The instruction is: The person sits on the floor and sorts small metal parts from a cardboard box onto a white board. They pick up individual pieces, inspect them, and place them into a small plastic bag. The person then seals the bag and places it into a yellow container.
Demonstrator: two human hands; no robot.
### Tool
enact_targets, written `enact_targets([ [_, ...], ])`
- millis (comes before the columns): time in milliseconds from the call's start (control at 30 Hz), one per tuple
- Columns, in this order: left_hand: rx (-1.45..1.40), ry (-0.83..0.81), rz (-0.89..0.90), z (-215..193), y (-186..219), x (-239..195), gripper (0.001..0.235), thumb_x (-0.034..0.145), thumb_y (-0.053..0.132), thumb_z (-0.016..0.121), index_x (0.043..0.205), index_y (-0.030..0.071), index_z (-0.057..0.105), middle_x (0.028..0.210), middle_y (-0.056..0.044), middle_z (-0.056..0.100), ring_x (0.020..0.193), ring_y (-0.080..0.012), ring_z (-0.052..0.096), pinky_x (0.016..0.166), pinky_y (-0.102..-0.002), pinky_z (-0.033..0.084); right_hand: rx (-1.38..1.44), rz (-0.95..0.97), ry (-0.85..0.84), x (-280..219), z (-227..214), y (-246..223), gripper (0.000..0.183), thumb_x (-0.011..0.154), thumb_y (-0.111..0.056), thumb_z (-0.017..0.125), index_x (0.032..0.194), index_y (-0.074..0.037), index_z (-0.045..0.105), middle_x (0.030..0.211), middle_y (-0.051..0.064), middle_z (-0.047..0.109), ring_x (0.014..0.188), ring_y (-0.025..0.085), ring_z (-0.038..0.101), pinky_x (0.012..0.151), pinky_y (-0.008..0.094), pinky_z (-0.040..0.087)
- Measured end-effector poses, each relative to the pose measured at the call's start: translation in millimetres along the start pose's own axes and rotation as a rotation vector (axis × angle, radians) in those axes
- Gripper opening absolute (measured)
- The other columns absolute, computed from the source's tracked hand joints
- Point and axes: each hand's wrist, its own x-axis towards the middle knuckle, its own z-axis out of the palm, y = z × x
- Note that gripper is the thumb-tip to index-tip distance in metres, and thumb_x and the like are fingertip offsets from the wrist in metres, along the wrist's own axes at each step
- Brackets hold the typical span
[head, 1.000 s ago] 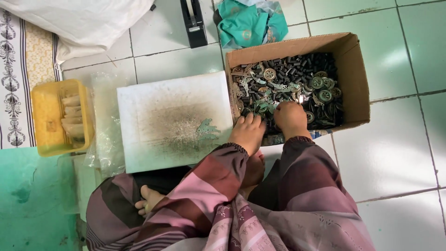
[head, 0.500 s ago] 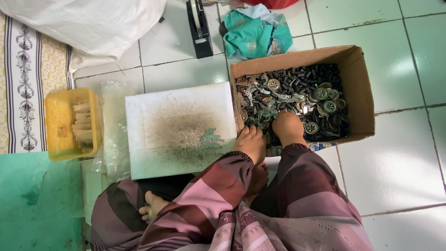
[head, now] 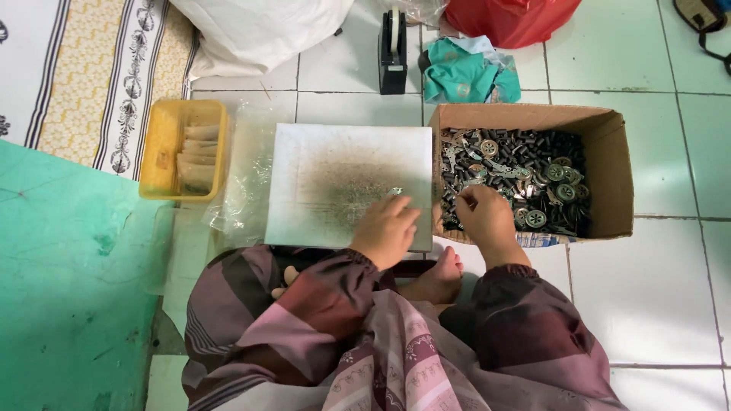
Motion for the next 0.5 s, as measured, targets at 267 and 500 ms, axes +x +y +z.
enact_targets([
  [267, 0.015, 0.088, -0.153, -21, -29, -23, 0.038, 0.111, 0.020, 0.045, 0.147, 0.009, 0.049, 0.150, -0.023, 0.041, 0.143, -0.0427, 0.044, 0.116, -0.058, 0.038, -0.137, -0.366, 0.200, -5, 54, -62, 0.009, 0.091, -0.018, 0.071, 0.097, -0.012, 0.075, 0.086, 0.006, 0.069, 0.091, 0.026, 0.072, 0.079, 0.035, 0.062],
  [500, 0.157, -0.008, -0.108, 1, -25, -10, 0.042, 0.108, 0.032, 0.048, 0.145, 0.014, 0.054, 0.157, -0.022, 0.036, 0.150, -0.0435, 0.034, 0.117, -0.057, 0.032, -0.258, -0.513, 0.193, -1, 87, -32, 0.011, 0.088, -0.026, 0.071, 0.094, -0.018, 0.074, 0.088, 0.003, 0.065, 0.092, 0.027, 0.069, 0.078, 0.039, 0.060],
])
